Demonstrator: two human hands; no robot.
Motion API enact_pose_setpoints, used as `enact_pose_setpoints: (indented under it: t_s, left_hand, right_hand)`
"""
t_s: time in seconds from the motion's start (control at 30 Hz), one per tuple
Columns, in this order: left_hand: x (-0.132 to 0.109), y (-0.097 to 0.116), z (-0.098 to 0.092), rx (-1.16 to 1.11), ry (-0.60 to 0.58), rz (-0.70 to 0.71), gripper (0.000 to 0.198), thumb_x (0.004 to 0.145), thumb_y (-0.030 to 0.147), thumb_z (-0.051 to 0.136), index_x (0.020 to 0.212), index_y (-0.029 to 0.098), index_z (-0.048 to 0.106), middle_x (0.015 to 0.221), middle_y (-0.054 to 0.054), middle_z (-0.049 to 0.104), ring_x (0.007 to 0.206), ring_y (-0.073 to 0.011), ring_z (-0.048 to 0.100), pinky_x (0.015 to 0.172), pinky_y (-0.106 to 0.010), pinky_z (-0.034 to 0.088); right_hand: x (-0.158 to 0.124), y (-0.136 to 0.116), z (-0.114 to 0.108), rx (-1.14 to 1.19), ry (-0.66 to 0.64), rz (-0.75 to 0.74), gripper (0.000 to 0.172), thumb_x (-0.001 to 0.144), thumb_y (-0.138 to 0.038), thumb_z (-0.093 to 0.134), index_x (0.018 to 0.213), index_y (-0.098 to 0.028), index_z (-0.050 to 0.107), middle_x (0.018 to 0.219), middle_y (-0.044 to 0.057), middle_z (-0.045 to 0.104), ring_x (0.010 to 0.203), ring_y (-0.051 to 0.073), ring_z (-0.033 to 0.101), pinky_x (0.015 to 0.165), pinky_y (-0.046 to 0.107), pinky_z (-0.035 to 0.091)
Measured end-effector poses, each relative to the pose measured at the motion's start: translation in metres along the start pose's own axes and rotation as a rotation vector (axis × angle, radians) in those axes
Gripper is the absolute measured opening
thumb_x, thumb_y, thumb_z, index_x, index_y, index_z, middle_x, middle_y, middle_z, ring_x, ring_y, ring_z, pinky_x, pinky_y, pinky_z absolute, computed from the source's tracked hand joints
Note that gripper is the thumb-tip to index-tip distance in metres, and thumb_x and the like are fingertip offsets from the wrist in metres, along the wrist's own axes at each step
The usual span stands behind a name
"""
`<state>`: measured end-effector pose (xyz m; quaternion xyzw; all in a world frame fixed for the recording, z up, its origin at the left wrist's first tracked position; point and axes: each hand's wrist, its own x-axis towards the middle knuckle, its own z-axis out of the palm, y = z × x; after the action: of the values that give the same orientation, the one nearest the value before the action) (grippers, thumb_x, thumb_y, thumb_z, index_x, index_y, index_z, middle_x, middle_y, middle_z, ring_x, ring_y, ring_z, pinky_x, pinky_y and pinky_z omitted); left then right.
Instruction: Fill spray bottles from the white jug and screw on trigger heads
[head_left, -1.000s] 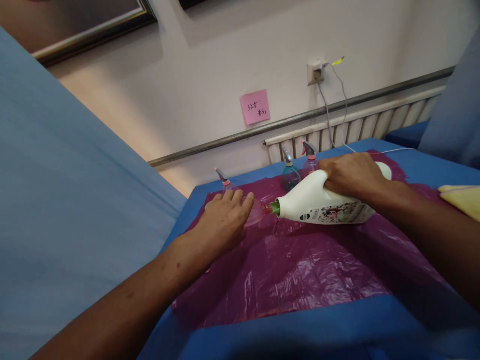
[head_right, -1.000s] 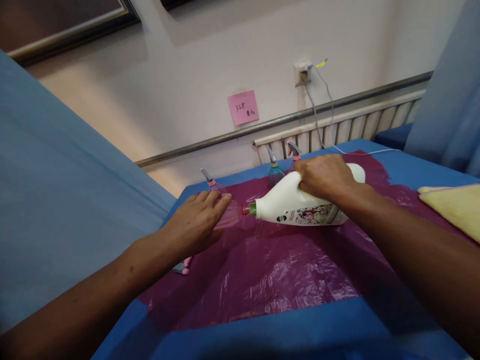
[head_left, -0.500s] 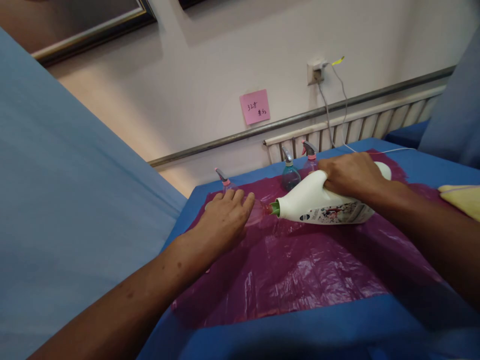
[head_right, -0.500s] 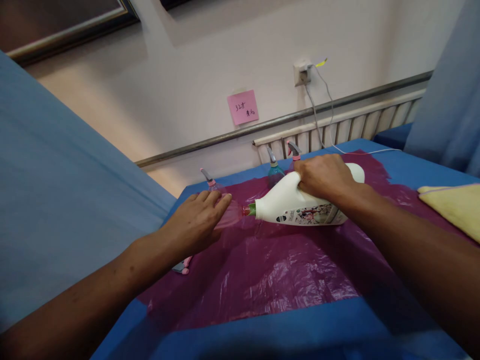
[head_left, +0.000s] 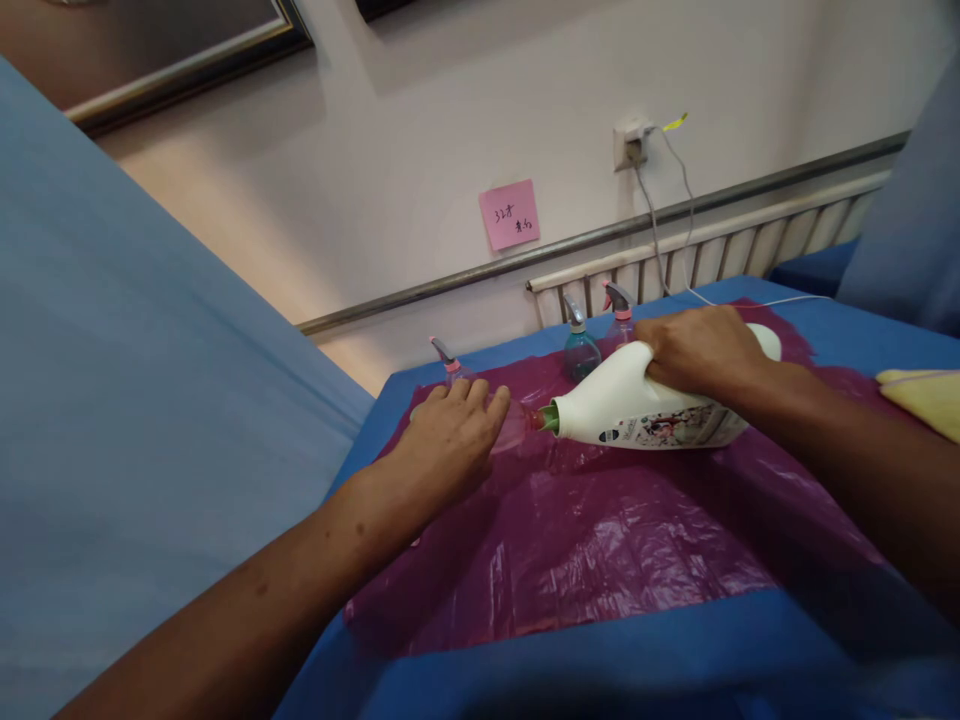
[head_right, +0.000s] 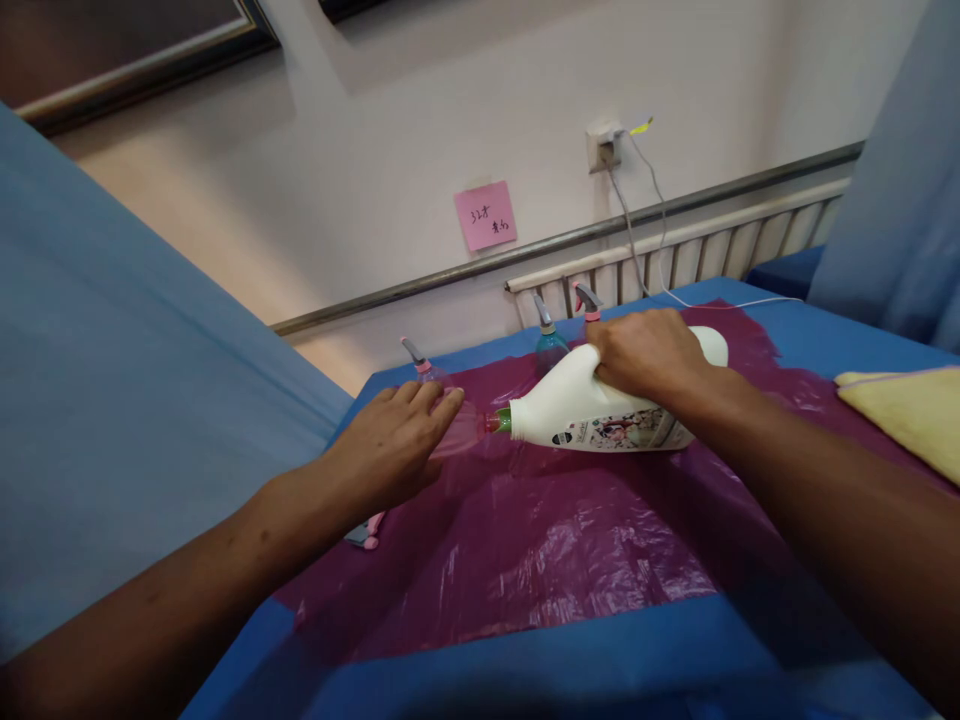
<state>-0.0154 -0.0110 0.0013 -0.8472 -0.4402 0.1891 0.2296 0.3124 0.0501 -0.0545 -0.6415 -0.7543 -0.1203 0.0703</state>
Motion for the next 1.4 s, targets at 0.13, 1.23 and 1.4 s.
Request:
enact_pose_setpoints:
  t_s: [0.13,1.23,1.4]
  left_hand:
    - [0.0008,-0.0004,0.0002,-0.011,0.02,0.007,0.072,0.089,0.015,0.075,0.158,0.01,0.055,0.143,-0.023,0.069,0.127,-0.0419,0.067,0.1,-0.051,0.054]
    - [0.0041,-0.0013,-0.0051,0.068,0.022,0.041,0.063,0.091,0.017,0.071,0.153,0.009,0.058,0.139,-0.023,0.069,0.12,-0.0409,0.067,0.093,-0.052,0.055]
    - [0.0031,-0.0031,-0.0014,0.077,0.066,0.055,0.06,0.09,0.017,0.072,0.149,0.011,0.059,0.134,-0.022,0.07,0.117,-0.039,0.067,0.092,-0.049,0.053]
  right_hand:
    - [-0.0001,-0.0003,0.0004,-0.011,0.013,-0.012,0.04,0.103,-0.037,0.048,0.119,-0.022,0.082,0.106,0.017,0.086,0.088,0.03,0.074,0.067,0.04,0.021]
    - [0.0009,0.0017,0.0013,0.007,-0.003,-0.005,0.039,0.104,-0.039,0.051,0.122,-0.023,0.082,0.106,0.017,0.085,0.086,0.031,0.071,0.068,0.04,0.025]
    - [0.0002,0.0016,0.0001,0.005,-0.001,-0.008,0.038,0.105,-0.041,0.05,0.119,-0.024,0.081,0.106,0.016,0.086,0.086,0.03,0.072,0.068,0.039,0.026]
